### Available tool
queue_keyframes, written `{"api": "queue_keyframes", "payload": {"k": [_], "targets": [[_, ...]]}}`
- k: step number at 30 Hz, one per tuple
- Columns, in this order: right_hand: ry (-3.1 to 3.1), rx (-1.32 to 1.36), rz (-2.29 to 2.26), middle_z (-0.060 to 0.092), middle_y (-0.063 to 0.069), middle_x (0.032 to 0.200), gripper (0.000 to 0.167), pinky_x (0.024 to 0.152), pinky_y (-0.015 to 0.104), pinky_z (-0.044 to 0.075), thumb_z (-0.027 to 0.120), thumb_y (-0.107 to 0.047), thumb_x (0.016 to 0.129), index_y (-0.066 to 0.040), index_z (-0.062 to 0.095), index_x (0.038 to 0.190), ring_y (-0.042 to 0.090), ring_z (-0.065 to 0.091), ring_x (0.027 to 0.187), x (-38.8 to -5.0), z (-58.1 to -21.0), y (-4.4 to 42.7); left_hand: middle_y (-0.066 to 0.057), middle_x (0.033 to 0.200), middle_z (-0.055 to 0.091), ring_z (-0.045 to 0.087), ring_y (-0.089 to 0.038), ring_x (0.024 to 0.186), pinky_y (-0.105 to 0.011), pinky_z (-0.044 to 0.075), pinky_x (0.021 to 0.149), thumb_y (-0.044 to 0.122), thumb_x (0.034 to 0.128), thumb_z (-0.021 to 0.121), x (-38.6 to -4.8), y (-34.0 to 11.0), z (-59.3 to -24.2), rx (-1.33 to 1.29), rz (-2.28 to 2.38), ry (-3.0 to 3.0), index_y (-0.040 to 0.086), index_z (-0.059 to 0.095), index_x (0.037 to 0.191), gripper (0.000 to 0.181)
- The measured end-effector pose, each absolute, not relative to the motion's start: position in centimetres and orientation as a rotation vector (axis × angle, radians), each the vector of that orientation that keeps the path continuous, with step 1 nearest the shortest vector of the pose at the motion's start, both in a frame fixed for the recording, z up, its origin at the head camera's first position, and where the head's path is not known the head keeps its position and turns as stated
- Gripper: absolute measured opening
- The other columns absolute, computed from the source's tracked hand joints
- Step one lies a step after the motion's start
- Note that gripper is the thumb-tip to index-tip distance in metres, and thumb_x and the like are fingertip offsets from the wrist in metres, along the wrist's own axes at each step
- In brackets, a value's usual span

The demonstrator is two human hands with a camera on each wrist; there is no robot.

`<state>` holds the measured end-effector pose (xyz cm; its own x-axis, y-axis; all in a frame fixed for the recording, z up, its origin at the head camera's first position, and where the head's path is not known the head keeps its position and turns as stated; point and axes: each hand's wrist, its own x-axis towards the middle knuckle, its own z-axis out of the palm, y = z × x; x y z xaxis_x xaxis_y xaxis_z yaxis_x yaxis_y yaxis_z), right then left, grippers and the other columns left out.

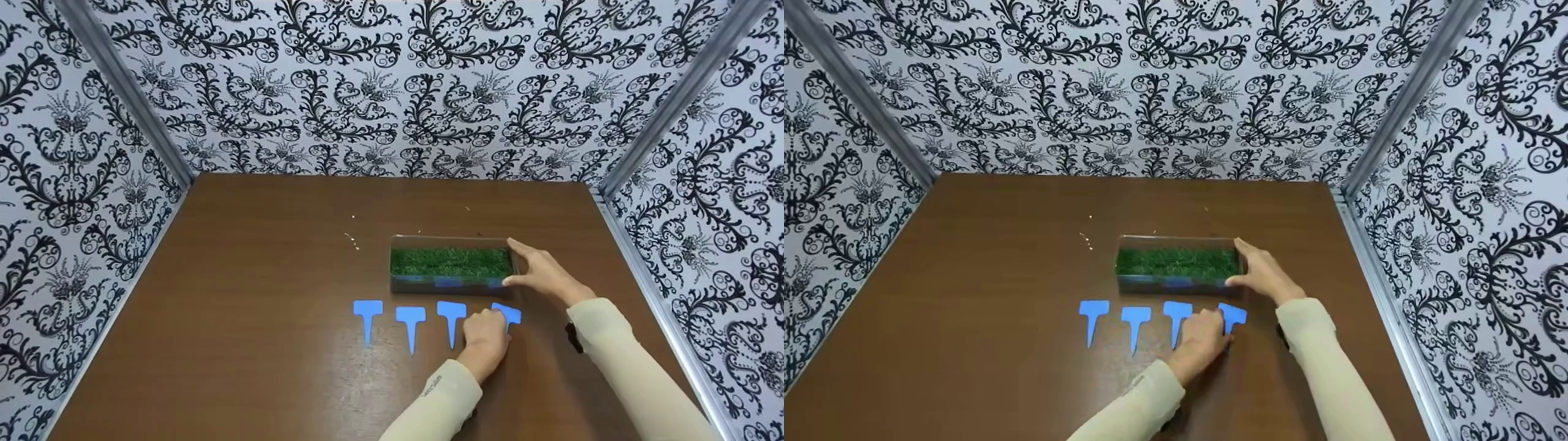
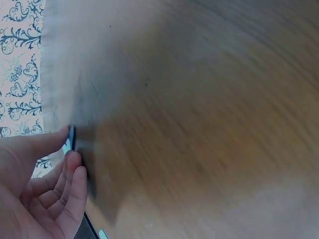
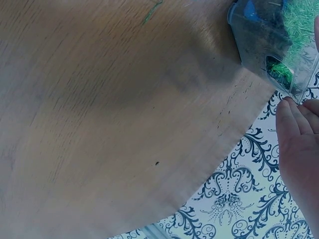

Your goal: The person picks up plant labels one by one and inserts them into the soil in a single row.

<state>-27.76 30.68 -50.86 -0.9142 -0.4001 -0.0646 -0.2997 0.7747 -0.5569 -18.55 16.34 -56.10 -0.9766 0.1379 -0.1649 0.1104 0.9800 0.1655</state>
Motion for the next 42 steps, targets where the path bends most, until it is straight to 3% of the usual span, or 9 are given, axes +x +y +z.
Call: {"api": "queue_keyframes", "payload": {"k": [9, 16, 24, 35, 39, 42], "targets": [[2.790, -0.554, -0.833, 0.023, 0.024, 0.163, 0.092, 0.114, 0.060, 0.033, 0.079, -0.024, 0.086, 0.000, 0.024, 0.156, 0.047, 0.028, 0.146, -27.6, -50.8, 30.7, 0.003, 0.086, 0.076, 0.070, -0.017, 0.071, -0.033, 0.057, 0.060, 0.032, 0.0911, 0.072, -18.7, 16.0, -55.9, 0.155, 0.269, 2.926, 0.024, 0.079, 0.089, 0.010], [2.785, -0.554, -0.844, 0.023, 0.025, 0.162, 0.091, 0.114, 0.060, 0.033, 0.078, -0.023, 0.086, 0.000, 0.024, 0.156, 0.047, 0.028, 0.147, -27.6, -50.7, 30.6, 0.003, 0.089, 0.077, 0.072, -0.020, 0.077, -0.034, 0.058, 0.065, 0.033, 0.0875, 0.075, -19.2, 15.5, -55.8, 0.123, 0.389, 2.871, 0.023, 0.079, 0.090, 0.011], [2.788, -0.565, -0.838, 0.023, 0.025, 0.162, 0.090, 0.113, 0.061, 0.034, 0.077, -0.023, 0.087, 0.002, 0.025, 0.156, 0.048, 0.028, 0.146, -27.6, -50.8, 30.6, 0.002, 0.085, 0.076, 0.071, -0.020, 0.073, -0.034, 0.058, 0.063, 0.031, 0.0860, 0.077, -19.2, 15.5, -56.0, 0.101, 0.449, 2.848, 0.022, 0.078, 0.087, 0.009], [2.786, -0.586, -0.839, 0.023, 0.026, 0.162, 0.091, 0.112, 0.061, 0.035, 0.077, -0.025, 0.087, 0.003, 0.025, 0.155, 0.047, 0.029, 0.146, -27.7, -50.8, 30.6, -0.001, 0.075, 0.073, 0.067, -0.020, 0.063, -0.034, 0.055, 0.055, 0.035, 0.0819, 0.080, -19.0, 14.9, -55.8, 0.043, 0.545, 2.814, 0.018, 0.074, 0.074, 0.020], [2.794, -0.585, -0.835, 0.024, 0.026, 0.162, 0.091, 0.113, 0.061, 0.034, 0.078, -0.025, 0.086, 0.003, 0.026, 0.155, 0.048, 0.029, 0.145, -27.7, -50.9, 30.6, 0.002, 0.062, 0.064, 0.062, -0.016, 0.056, -0.032, 0.052, 0.052, 0.030, 0.0819, 0.079, -18.9, 14.5, -55.8, 0.055, 0.601, 2.811, 0.017, 0.059, 0.055, 0.036], [2.803, -0.591, -0.836, 0.025, 0.026, 0.161, 0.092, 0.114, 0.060, 0.033, 0.080, -0.024, 0.085, 0.004, 0.027, 0.154, 0.047, 0.030, 0.145, -27.7, -50.9, 30.6, 0.006, 0.053, 0.050, 0.054, -0.012, 0.051, -0.029, 0.045, 0.050, 0.024, 0.0844, 0.076, -18.9, 13.9, -55.7, 0.121, 0.657, 2.805, 0.019, 0.046, 0.051, 0.046]]}}
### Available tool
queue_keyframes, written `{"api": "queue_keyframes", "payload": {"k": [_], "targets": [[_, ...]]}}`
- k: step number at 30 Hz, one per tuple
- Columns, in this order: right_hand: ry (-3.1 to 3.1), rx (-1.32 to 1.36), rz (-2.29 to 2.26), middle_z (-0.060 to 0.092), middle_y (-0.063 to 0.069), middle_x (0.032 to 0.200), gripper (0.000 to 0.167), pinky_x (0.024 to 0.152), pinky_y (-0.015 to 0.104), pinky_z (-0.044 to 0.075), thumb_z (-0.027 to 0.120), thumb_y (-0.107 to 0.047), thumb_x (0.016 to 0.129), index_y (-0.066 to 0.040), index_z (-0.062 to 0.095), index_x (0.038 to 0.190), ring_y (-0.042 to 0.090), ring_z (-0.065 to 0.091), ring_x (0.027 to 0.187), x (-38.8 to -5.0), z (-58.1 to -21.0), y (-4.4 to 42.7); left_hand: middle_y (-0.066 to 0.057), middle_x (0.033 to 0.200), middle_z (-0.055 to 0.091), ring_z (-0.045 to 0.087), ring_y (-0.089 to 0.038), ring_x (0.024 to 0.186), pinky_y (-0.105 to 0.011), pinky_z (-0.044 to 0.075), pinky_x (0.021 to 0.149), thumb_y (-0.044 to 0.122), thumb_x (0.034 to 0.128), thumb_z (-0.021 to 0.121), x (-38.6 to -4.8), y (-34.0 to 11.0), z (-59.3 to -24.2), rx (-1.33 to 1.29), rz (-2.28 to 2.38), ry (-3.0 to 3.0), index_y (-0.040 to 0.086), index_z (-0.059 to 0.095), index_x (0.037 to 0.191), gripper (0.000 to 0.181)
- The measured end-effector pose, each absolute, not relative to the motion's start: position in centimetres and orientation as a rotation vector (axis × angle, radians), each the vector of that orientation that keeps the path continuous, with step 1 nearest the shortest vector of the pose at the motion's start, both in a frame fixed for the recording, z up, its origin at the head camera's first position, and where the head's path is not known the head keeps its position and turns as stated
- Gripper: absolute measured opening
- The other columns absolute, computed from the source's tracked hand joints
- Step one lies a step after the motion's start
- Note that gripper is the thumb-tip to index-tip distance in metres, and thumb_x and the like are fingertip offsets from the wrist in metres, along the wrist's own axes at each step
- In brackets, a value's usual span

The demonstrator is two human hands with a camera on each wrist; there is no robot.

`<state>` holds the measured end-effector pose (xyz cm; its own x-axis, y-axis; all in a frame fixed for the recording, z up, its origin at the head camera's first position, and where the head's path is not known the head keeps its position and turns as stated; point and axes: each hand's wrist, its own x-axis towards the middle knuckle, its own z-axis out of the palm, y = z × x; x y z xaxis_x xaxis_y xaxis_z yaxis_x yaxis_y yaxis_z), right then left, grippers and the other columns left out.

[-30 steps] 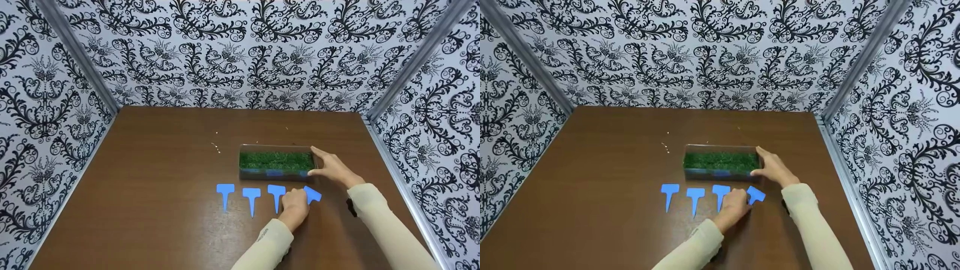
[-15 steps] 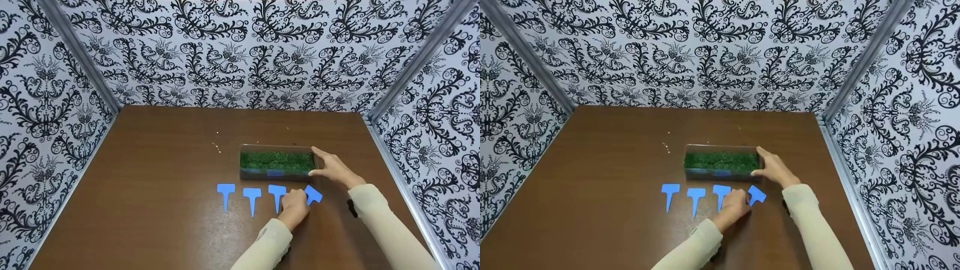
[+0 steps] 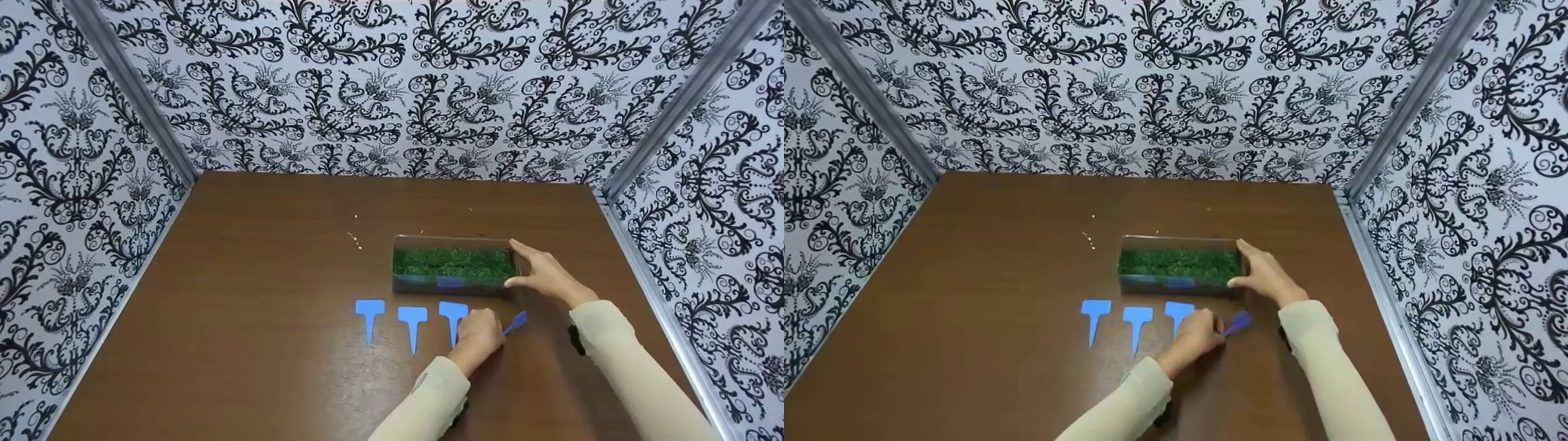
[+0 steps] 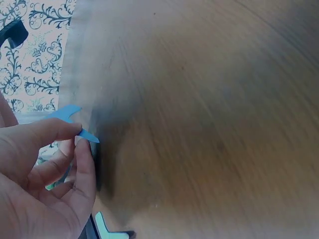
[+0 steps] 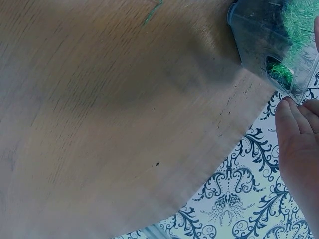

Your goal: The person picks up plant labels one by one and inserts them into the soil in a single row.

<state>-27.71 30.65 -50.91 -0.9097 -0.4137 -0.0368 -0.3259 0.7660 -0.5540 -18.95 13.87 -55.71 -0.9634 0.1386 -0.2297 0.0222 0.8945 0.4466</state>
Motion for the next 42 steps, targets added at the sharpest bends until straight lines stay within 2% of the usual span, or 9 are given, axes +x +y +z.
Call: {"api": "queue_keyframes", "payload": {"k": [2, 4, 9, 14, 17, 22, 28, 39, 42], "targets": [[2.810, -0.603, -0.833, 0.026, 0.026, 0.161, 0.092, 0.114, 0.060, 0.034, 0.080, -0.024, 0.084, 0.005, 0.027, 0.154, 0.047, 0.031, 0.145, -27.7, -51.0, 30.7, 0.008, 0.053, 0.047, 0.050, -0.010, 0.052, -0.027, 0.043, 0.050, 0.021, 0.0840, 0.076, -19.0, 13.3, -55.7, 0.150, 0.708, 2.801, 0.020, 0.046, 0.053, 0.043], [2.819, -0.617, -0.831, 0.028, 0.027, 0.160, 0.092, 0.114, 0.060, 0.033, 0.080, -0.025, 0.084, 0.005, 0.028, 0.153, 0.047, 0.032, 0.144, -27.8, -51.1, 30.7, 0.010, 0.056, 0.050, 0.049, -0.008, 0.054, -0.026, 0.042, 0.051, 0.018, 0.0831, 0.076, -19.1, 12.7, -55.6, 0.159, 0.777, 2.784, 0.021, 0.051, 0.057, 0.036], [2.835, -0.620, -0.831, 0.029, 0.026, 0.159, 0.092, 0.114, 0.060, 0.032, 0.081, -0.026, 0.083, 0.006, 0.029, 0.153, 0.046, 0.033, 0.144, -27.8, -51.1, 30.6, 0.009, 0.070, 0.061, 0.057, -0.010, 0.062, -0.026, 0.044, 0.053, 0.015, 0.0817, 0.076, -19.6, 11.2, -55.4, 0.178, 0.852, 2.796, 0.023, 0.058, 0.073, 0.021], [2.810, -0.569, -0.846, 0.026, 0.024, 0.161, 0.092, 0.115, 0.060, 0.031, 0.080, -0.024, 0.085, 0.003, 0.027, 0.154, 0.046, 0.030, 0.146, -27.9, -51.1, 30.6, 0.011, 0.076, 0.067, 0.061, -0.007, 0.066, -0.025, 0.046, 0.055, 0.013, 0.0841, 0.073, -20.1, 9.6, -55.3, 0.218, 0.931, 2.798, 0.026, 0.067, 0.088, 0.015], [2.794, -0.552, -0.851, 0.025, 0.024, 0.162, 0.091, 0.115, 0.061, 0.030, 0.079, -0.024, 0.085, 0.002, 0.026, 0.155, 0.046, 0.029, 0.146, -27.9, -51.0, 30.5, 0.012, 0.082, 0.070, 0.062, -0.007, 0.068, -0.024, 0.048, 0.058, 0.013, 0.0856, 0.072, -20.4, 8.7, -55.1, 0.244, 0.988, 2.797, 0.027, 0.073, 0.095, 0.017], [2.790, -0.545, -0.859, 0.026, 0.023, 0.162, 0.092, 0.116, 0.060, 0.029, 0.080, -0.024, 0.085, 0.001, 0.027, 0.155, 0.045, 0.029, 0.147, -27.9, -51.0, 30.6, 0.009, 0.086, 0.072, 0.062, -0.009, 0.068, -0.026, 0.048, 0.059, 0.013, 0.0860, 0.072, -20.8, 7.6, -54.3, 0.300, 1.057, 2.842, 0.025, 0.074, 0.096, 0.016], [2.792, -0.560, -0.860, 0.026, 0.023, 0.162, 0.097, 0.116, 0.060, 0.030, 0.081, -0.034, 0.083, 0.001, 0.027, 0.155, 0.045, 0.029, 0.147, -27.9, -51.1, 30.8, 0.009, 0.087, 0.073, 0.066, -0.006, 0.073, -0.024, 0.051, 0.063, 0.017, 0.0887, 0.072, -21.4, 6.8, -52.9, 0.348, 1.094, 2.900, 0.024, 0.073, 0.095, 0.010], [2.784, -0.553, -0.876, 0.025, 0.024, 0.162, 0.092, 0.114, 0.061, 0.031, 0.080, -0.023, 0.085, 0.002, 0.026, 0.155, 0.045, 0.029, 0.147, -27.9, -51.3, 30.7, 0.010, 0.092, 0.075, 0.069, -0.006, 0.081, -0.024, 0.055, 0.071, 0.026, 0.0923, 0.072, -23.0, 6.6, -50.6, 0.337, 1.182, 2.943, 0.024, 0.073, 0.099, 0.007], [2.787, -0.555, -0.863, 0.025, 0.024, 0.162, 0.092, 0.114, 0.061, 0.032, 0.080, -0.023, 0.085, 0.002, 0.026, 0.155, 0.045, 0.029, 0.147, -27.9, -51.3, 30.8, 0.009, 0.097, 0.075, 0.070, -0.006, 0.085, -0.024, 0.056, 0.074, 0.027, 0.0935, 0.071, -23.4, 6.7, -50.3, 0.325, 1.198, 2.937, 0.023, 0.073, 0.105, 0.013]]}}
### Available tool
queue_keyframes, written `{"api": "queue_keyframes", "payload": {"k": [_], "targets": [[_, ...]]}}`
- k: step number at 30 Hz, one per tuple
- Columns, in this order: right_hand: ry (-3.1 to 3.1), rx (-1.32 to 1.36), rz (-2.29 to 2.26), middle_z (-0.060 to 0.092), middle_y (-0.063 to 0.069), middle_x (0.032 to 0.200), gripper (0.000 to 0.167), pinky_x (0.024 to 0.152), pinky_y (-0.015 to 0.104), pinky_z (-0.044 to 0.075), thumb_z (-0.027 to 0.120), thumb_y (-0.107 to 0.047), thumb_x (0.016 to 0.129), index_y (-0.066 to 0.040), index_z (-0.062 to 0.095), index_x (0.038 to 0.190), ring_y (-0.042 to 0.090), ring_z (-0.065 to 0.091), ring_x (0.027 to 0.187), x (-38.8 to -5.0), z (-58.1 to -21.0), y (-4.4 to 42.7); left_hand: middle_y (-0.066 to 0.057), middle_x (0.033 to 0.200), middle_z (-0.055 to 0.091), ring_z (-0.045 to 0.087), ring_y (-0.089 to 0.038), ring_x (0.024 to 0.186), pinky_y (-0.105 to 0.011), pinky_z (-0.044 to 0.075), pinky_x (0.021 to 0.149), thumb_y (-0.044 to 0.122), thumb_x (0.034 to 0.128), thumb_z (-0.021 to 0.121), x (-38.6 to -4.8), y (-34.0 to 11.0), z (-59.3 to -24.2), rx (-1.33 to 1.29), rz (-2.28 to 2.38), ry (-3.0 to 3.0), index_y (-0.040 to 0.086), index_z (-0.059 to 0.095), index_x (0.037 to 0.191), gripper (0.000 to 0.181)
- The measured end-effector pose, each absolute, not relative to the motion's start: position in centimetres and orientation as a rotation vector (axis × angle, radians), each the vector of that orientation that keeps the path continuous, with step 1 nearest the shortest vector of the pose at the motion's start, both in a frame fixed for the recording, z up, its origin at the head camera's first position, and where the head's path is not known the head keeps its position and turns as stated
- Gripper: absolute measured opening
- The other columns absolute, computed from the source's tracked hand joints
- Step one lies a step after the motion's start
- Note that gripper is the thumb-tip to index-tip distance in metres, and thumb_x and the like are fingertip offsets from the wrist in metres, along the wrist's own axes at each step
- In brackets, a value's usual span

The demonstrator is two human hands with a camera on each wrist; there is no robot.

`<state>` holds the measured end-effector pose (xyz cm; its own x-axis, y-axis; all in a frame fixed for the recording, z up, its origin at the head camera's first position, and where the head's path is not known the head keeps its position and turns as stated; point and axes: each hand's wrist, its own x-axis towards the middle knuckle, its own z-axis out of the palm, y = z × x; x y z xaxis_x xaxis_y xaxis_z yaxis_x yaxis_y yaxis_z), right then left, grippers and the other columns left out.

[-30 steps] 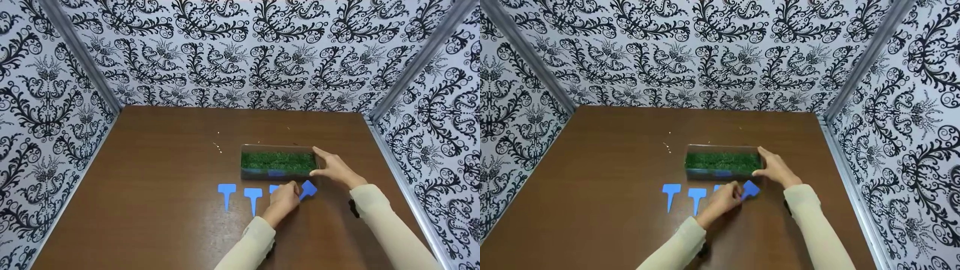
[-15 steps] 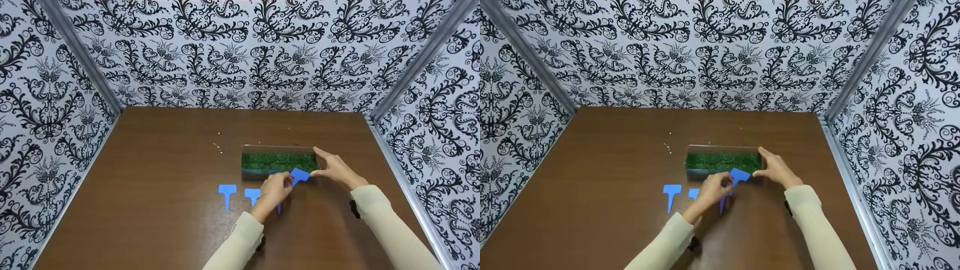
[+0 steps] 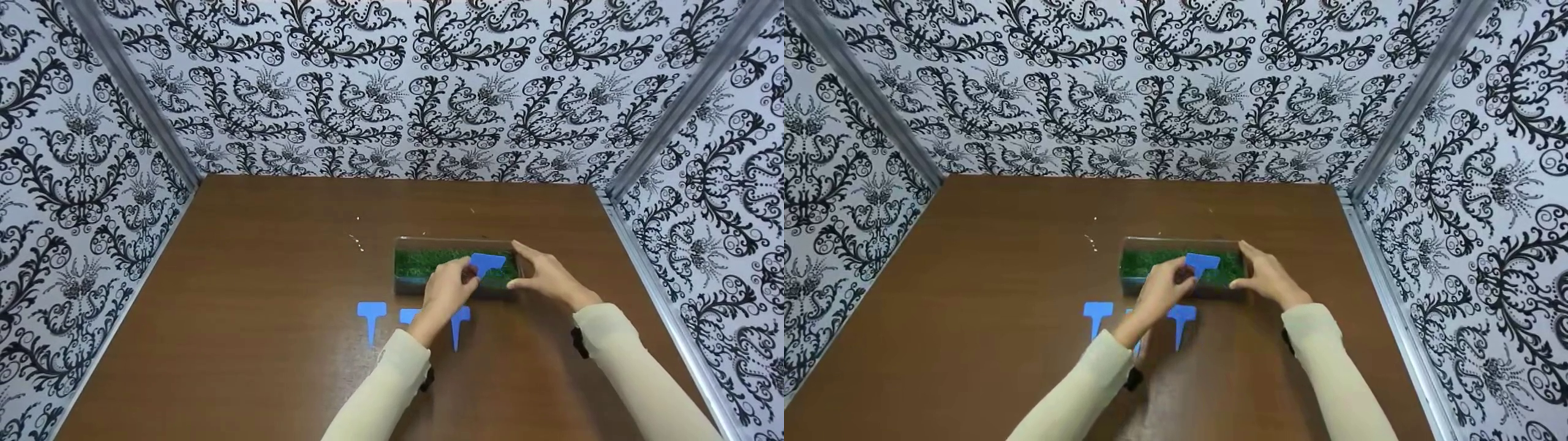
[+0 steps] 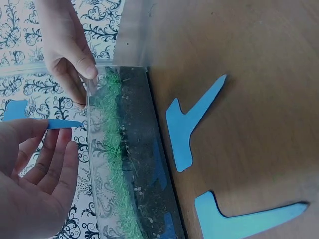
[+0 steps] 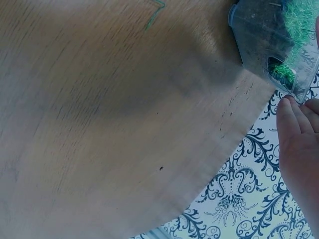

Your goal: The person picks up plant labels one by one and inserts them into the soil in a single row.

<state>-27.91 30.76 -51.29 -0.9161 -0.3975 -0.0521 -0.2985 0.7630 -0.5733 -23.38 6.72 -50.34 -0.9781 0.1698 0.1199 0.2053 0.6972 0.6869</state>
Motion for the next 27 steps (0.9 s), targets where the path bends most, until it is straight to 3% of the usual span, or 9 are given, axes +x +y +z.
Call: {"api": "queue_keyframes", "payload": {"k": [4, 27], "targets": [[2.792, -0.553, -0.852, 0.025, 0.023, 0.162, 0.092, 0.114, 0.061, 0.032, 0.080, -0.023, 0.085, 0.002, 0.025, 0.155, 0.045, 0.029, 0.147, -27.9, -51.3, 30.7, 0.009, 0.100, 0.076, 0.071, -0.006, 0.088, -0.025, 0.056, 0.076, 0.029, 0.0943, 0.070, -23.7, 6.9, -50.2, -0.293, -1.146, -2.847, 0.023, 0.073, 0.109, 0.016], [2.801, -0.556, -0.871, 0.027, 0.024, 0.161, 0.090, 0.114, 0.060, 0.032, 0.079, -0.023, 0.086, 0.002, 0.027, 0.155, 0.046, 0.031, 0.146, -27.8, -51.3, 30.7, 0.011, 0.095, 0.076, 0.072, -0.008, 0.085, -0.025, 0.056, 0.072, 0.030, 0.0916, 0.073, -25.6, 8.2, -50.3, -0.312, -1.117, -2.753, 0.026, 0.072, 0.096, 0.006]]}}
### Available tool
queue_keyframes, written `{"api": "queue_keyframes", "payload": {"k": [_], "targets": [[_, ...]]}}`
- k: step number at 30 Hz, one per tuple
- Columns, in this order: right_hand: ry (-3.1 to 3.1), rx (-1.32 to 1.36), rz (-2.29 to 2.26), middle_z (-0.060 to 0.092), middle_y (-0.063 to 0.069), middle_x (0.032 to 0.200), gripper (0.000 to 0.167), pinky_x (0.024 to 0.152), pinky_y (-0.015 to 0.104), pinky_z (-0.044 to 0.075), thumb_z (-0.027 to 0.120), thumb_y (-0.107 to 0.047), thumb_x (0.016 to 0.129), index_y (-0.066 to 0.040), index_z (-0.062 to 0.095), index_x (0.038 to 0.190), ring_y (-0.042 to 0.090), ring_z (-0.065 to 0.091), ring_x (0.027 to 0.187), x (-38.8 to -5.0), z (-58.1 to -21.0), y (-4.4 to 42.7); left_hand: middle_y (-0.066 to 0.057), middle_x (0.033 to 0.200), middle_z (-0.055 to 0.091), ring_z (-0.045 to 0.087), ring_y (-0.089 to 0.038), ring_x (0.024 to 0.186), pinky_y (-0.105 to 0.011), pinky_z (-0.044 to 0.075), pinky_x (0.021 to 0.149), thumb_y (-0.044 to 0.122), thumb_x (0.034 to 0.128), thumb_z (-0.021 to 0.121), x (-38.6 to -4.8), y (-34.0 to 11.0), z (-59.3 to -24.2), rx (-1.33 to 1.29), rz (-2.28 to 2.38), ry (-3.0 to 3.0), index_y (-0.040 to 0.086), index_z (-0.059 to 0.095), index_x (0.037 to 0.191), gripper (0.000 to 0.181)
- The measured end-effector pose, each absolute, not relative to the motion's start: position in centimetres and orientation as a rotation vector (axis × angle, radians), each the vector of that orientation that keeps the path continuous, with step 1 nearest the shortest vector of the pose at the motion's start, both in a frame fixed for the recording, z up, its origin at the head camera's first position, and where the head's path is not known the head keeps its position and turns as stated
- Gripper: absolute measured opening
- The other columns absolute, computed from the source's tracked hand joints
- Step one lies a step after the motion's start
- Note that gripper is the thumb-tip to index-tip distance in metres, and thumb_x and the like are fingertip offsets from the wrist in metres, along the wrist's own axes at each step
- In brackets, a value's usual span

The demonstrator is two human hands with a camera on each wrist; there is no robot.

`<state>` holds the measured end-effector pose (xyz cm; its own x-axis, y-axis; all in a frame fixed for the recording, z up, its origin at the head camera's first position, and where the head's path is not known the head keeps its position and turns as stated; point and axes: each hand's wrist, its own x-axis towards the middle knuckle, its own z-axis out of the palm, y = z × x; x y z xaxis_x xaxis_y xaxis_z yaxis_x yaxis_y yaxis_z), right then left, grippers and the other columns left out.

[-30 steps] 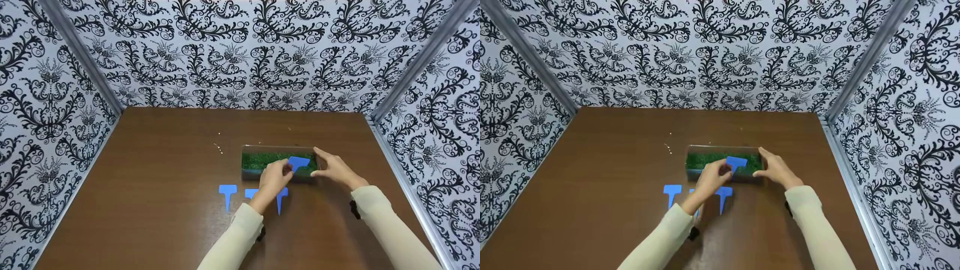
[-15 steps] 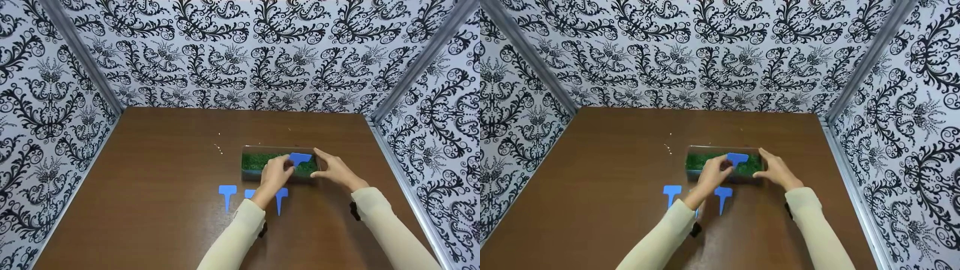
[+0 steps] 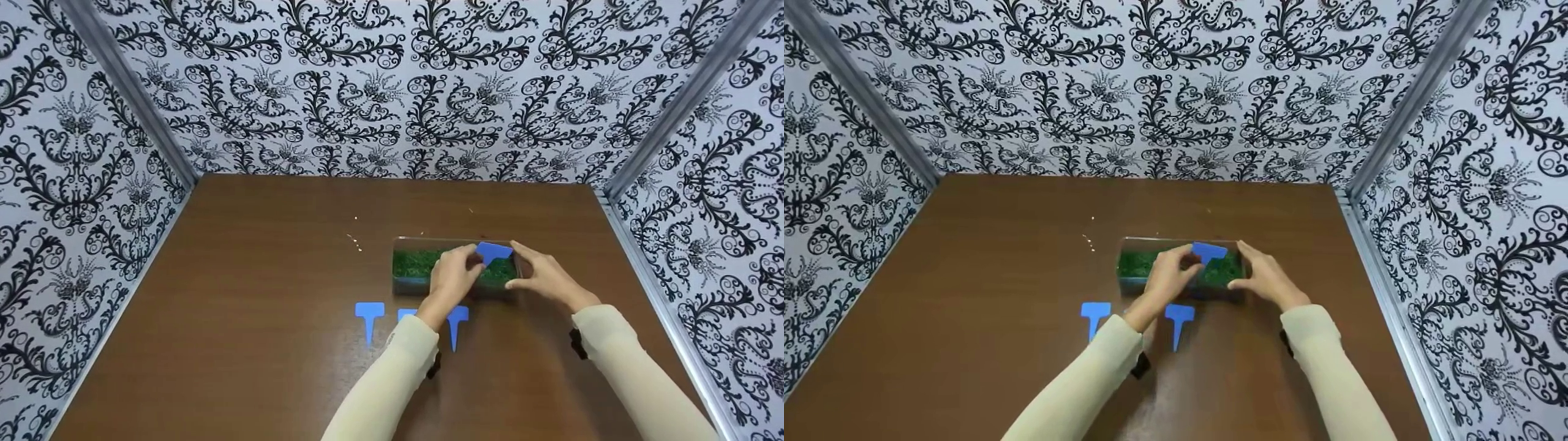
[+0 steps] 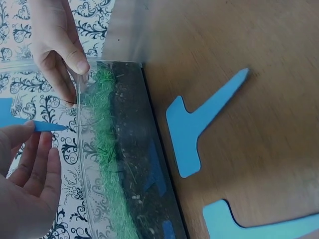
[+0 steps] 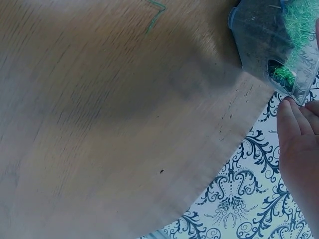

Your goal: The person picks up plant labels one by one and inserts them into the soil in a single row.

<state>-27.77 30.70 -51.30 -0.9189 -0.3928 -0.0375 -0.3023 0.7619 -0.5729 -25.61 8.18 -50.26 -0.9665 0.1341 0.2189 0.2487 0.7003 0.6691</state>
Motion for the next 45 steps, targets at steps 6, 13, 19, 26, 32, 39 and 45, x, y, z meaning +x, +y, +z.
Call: {"api": "queue_keyframes", "payload": {"k": [6, 13, 19, 26, 32, 39, 45], "targets": [[2.815, -0.586, -0.866, 0.027, 0.025, 0.161, 0.090, 0.112, 0.060, 0.036, 0.079, -0.023, 0.086, 0.003, 0.027, 0.155, 0.046, 0.033, 0.144, -27.7, -51.4, 30.7, 0.009, 0.087, 0.075, 0.069, -0.007, 0.077, -0.024, 0.051, 0.065, 0.027, 0.0899, 0.075, -26.1, 8.8, -50.2, -0.291, -1.254, -2.717, 0.022, 0.068, 0.090, 0.009], [2.815, -0.586, -0.874, 0.028, 0.026, 0.160, 0.090, 0.112, 0.060, 0.035, 0.079, -0.023, 0.085, 0.004, 0.028, 0.154, 0.046, 0.033, 0.144, -27.7, -51.5, 30.6, 0.007, 0.081, 0.071, 0.060, -0.005, 0.070, -0.023, 0.047, 0.062, 0.025, 0.0873, 0.078, -26.4, 9.1, -50.2, -0.237, -1.284, -2.722, 0.020, 0.067, 0.095, 0.014], [2.796, -0.565, -0.888, 0.027, 0.025, 0.161, 0.091, 0.114, 0.059, 0.033, 0.078, -0.023, 0.086, 0.002, 0.025, 0.155, 0.046, 0.031, 0.146, -27.9, -51.5, 30.6, 0.006, 0.082, 0.072, 0.058, -0.006, 0.067, -0.024, 0.047, 0.061, 0.024, 0.0893, 0.075, -26.9, 9.5, -50.0, -0.241, -1.267, -2.746, 0.021, 0.069, 0.099, 0.012], [2.813, -0.600, -0.892, 0.033, 0.026, 0.158, 0.089, 0.110, 0.059, 0.038, 0.080, -0.023, 0.085, 0.003, 0.030, 0.154, 0.046, 0.038, 0.142, -27.9, -51.5, 30.6, 0.006, 0.082, 0.070, 0.053, -0.005, 0.067, -0.021, 0.044, 0.062, 0.024, 0.0928, 0.071, -27.6, 10.0, -50.1, -0.310, -1.254, -2.760, 0.019, 0.070, 0.100, 0.009], [2.825, -0.638, -0.899, 0.034, 0.025, 0.158, 0.086, 0.109, 0.059, 0.041, 0.080, -0.021, 0.085, 0.000, 0.033, 0.153, 0.045, 0.040, 0.141, -27.8, -51.6, 30.8, 0.005, 0.088, 0.073, 0.060, -0.006, 0.072, -0.021, 0.047, 0.064, 0.025, 0.0944, 0.070, -27.9, 10.3, -50.5, -0.353, -1.210, -2.805, 0.019, 0.070, 0.100, 0.007], [2.831, -0.607, -0.860, 0.029, 0.026, 0.160, 0.084, 0.112, 0.062, 0.035, 0.079, -0.021, 0.085, 0.004, 0.034, 0.152, 0.047, 0.033, 0.144, -27.8, -51.7, 30.7, 0.004, 0.100, 0.076, 0.070, -0.008, 0.080, -0.021, 0.053, 0.066, 0.024, 0.0939, 0.070, -28.0, 10.8, -50.7, -0.362, -1.165, -2.844, 0.021, 0.072, 0.103, 0.010], [2.826, -0.589, -0.871, 0.029, 0.025, 0.160, 0.085, 0.113, 0.062, 0.033, 0.079, -0.021, 0.085, 0.003, 0.033, 0.153, 0.047, 0.032, 0.145, -27.8, -51.6, 30.7, 0.004, 0.094, 0.075, 0.067, -0.006, 0.075, -0.019, 0.050, 0.064, 0.023, 0.0926, 0.072, -28.2, 11.0, -51.0, -0.386, -1.141, -2.838, 0.019, 0.072, 0.099, 0.007]]}}
